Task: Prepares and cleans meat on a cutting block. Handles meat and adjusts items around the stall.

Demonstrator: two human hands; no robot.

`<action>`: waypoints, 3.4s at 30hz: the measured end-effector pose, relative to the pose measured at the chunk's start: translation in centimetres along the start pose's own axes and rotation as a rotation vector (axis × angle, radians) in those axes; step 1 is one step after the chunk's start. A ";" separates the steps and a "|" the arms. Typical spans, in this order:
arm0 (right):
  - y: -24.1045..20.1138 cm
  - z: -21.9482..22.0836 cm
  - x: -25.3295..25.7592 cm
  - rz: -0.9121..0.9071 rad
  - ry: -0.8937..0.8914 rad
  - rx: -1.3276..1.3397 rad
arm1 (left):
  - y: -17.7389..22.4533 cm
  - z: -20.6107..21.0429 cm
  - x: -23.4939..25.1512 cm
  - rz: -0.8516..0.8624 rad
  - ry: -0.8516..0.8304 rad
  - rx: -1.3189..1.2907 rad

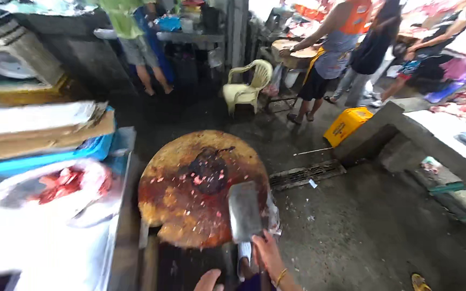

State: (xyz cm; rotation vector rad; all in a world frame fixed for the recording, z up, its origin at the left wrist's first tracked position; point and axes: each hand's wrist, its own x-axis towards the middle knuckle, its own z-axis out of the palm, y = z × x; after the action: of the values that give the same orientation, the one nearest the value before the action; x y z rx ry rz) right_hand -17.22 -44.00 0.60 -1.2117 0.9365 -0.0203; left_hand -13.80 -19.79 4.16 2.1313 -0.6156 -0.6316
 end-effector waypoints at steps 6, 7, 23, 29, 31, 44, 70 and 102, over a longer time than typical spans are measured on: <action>3.6 -2.5 -5.2 0.001 0.199 0.164 | -1.6 2.2 -4.5 -0.056 -0.141 -0.123; 3.7 -3.1 -5.6 -0.010 0.221 0.169 | -0.9 2.0 -4.1 -0.048 -0.187 -0.114; 5.6 -6.5 -0.4 0.030 0.188 0.109 | 9.0 17.2 21.6 0.888 -0.394 0.343; 4.6 -4.0 -0.3 0.137 0.313 0.099 | 6.7 20.3 26.1 1.178 -0.585 0.422; 5.0 -2.8 0.0 0.136 0.307 0.137 | 5.9 19.9 26.5 1.213 -0.640 0.387; 6.6 3.3 -1.2 0.020 0.379 0.165 | 4.1 15.3 25.2 1.142 -0.886 0.248; 5.6 3.3 0.3 0.046 0.513 0.059 | 4.7 17.1 27.1 1.284 -0.878 0.274; 0.4 -0.7 4.9 0.170 0.551 -0.284 | 8.4 17.7 32.7 1.062 -0.833 0.251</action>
State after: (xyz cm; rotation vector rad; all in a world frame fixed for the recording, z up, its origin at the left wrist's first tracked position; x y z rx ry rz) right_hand -14.73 -46.75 -2.69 -1.4137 1.5636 -0.0916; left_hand -1.80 -54.49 -6.06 1.3229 -2.1505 -0.7950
